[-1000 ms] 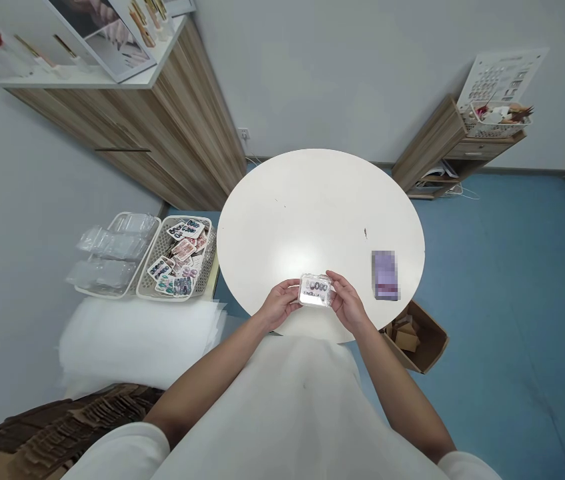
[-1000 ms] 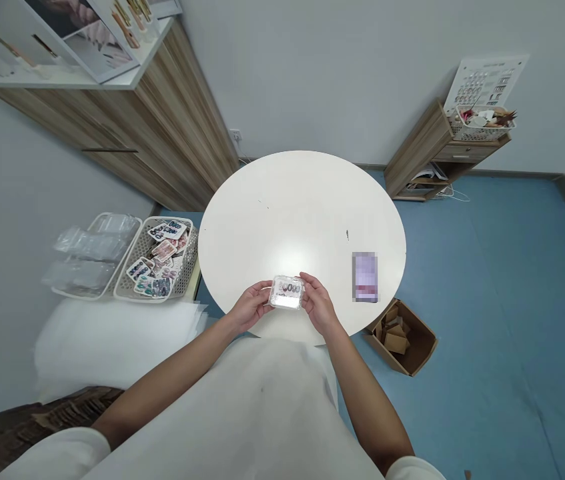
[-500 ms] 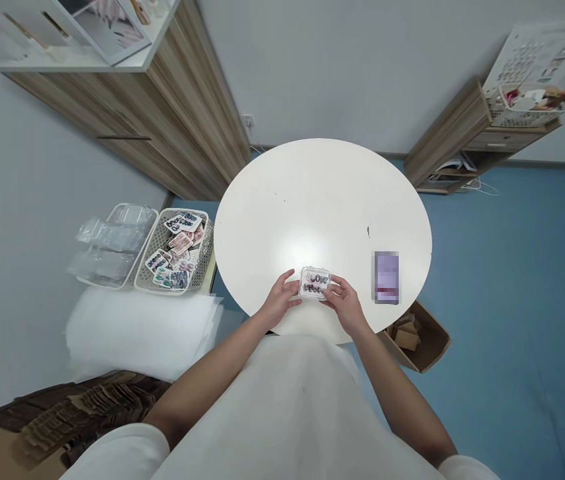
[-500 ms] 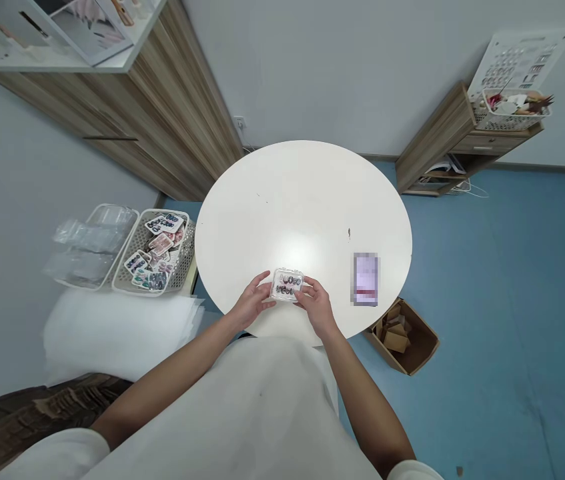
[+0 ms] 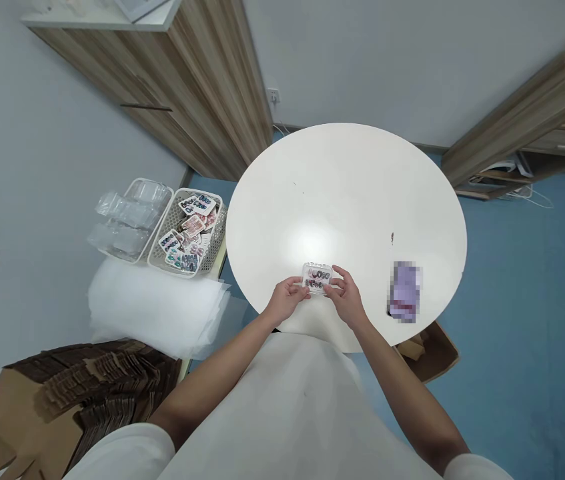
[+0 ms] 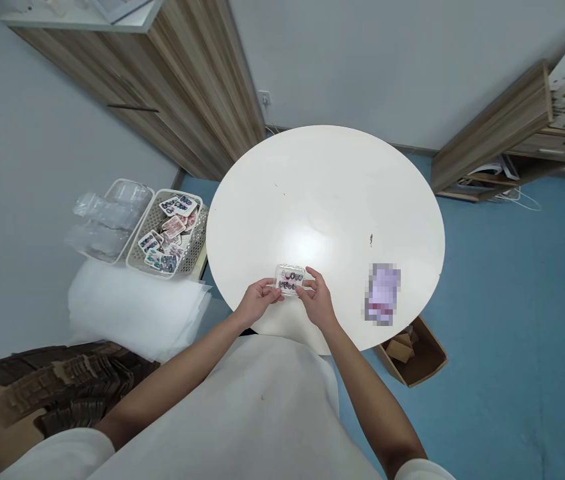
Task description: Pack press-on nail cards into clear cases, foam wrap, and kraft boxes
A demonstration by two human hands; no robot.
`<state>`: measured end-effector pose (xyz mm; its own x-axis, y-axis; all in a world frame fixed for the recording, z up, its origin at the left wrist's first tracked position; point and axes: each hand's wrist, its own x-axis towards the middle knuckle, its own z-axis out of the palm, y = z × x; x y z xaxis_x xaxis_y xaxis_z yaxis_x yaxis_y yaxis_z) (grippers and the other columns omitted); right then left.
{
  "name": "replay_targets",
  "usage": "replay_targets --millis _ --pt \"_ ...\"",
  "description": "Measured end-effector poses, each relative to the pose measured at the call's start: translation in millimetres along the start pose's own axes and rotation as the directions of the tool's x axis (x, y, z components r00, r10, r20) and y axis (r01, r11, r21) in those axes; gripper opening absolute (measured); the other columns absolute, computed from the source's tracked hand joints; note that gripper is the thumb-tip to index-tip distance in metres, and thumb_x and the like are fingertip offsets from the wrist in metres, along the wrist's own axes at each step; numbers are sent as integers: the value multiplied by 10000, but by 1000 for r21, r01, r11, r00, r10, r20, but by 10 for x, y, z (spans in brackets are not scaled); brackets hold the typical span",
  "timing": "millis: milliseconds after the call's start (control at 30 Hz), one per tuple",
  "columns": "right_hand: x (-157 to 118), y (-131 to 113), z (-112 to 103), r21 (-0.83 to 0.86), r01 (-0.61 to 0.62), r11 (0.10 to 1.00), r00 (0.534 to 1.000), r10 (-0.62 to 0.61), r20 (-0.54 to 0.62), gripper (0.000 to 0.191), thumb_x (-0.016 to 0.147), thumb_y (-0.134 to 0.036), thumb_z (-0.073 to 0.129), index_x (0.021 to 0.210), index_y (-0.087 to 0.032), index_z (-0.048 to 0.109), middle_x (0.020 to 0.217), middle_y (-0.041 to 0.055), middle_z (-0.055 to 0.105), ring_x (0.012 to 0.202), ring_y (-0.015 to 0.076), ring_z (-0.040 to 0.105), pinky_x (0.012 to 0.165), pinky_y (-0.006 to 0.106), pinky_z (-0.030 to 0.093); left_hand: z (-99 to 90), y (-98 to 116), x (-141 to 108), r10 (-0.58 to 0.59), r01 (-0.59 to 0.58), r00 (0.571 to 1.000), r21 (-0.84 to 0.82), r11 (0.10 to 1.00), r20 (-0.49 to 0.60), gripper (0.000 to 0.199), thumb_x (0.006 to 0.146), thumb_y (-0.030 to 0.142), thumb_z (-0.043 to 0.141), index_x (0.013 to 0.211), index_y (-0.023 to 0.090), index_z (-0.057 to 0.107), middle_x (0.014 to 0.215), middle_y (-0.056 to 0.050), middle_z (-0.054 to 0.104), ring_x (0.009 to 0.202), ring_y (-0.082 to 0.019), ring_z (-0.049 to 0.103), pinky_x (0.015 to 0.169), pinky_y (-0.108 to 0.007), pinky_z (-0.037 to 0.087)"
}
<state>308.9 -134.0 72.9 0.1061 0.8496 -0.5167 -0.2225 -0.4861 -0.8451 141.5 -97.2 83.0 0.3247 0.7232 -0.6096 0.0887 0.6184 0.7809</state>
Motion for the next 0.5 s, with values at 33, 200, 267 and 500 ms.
replay_targets --millis 33,200,267,500 --pt "33 3 53 -25 0 1000 1000 0 5 584 671 -394 623 1196 -291 390 925 15 563 697 148 608 709 359 491 -35 -9 1 31 -30 999 5 1000 -31 486 678 393 644 1093 180 509 775 -43 659 747 -167 622 795 -347 435" --pt "219 44 468 -59 -2 998 1000 1 -20 578 673 -430 604 1182 -282 373 1011 44 555 738 163 610 682 340 485 -324 -6 24 151 -143 974 54 988 -169 510 721 379 601 1183 244 432 1106 -84 558 927 -174 568 798 -308 427" --pt "306 70 687 -59 -4 998 999 1 -40 548 674 -430 602 1146 -270 375 1010 46 564 749 165 610 705 346 477 -499 5 49 155 -145 968 65 987 -198 510 733 376 587 1196 242 422 1177 -97 504 981 -190 539 797 -305 427" --pt "639 184 1519 -86 19 996 997 -26 -78 442 701 -377 575 1091 -254 407 1102 65 534 940 184 552 808 367 448 -1236 -25 235 197 -166 946 134 977 -258 520 758 395 551 1227 228 402 1263 -99 419 1168 -234 382 830 -304 408"
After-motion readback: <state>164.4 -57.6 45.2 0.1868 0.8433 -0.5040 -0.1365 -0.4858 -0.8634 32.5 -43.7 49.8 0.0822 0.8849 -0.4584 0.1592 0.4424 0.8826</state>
